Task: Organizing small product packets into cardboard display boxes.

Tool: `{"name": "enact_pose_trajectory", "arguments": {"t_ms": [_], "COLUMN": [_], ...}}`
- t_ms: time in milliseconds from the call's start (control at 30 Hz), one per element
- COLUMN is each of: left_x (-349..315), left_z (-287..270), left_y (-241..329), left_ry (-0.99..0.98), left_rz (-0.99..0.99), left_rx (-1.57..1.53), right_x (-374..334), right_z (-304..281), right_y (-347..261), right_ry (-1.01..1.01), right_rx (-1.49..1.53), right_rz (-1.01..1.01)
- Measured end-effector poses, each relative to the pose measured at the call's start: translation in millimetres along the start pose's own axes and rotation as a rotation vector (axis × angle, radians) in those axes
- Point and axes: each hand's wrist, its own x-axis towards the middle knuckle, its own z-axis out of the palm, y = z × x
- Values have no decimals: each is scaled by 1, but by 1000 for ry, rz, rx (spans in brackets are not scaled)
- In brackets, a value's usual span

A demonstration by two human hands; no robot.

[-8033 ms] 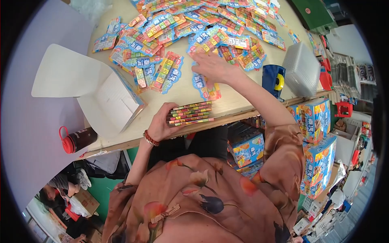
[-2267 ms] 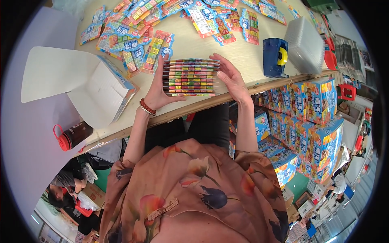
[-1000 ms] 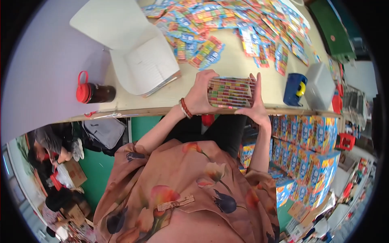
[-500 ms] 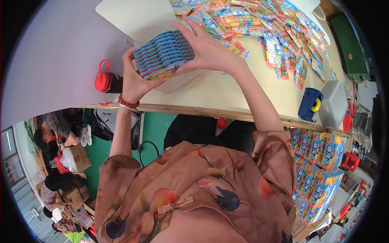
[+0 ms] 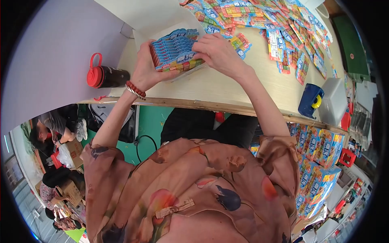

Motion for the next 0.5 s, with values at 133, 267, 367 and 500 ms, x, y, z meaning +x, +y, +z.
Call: {"name": "enact_pose_trajectory", "arguments": {"t_ms": [133, 267, 367, 500], "left_x": [2, 7, 24, 28], "left_z": [-2, -13, -29, -36], "left_y": [2, -4, 5, -7], "left_ry": [-175, -244, -410, -575], "left_rz": [-58, 74, -484, -360], "left_rx": [284, 242, -259, -39], "right_x": [4, 4, 4, 13], "right_z": [1, 2, -3, -4], "right_y": [3, 2, -2, -3], "right_ry": [-141, -204, -217, -262], "right_rx": [-82, -156, -249, -265], "right_rz": [-49, -38, -63, -122]}}
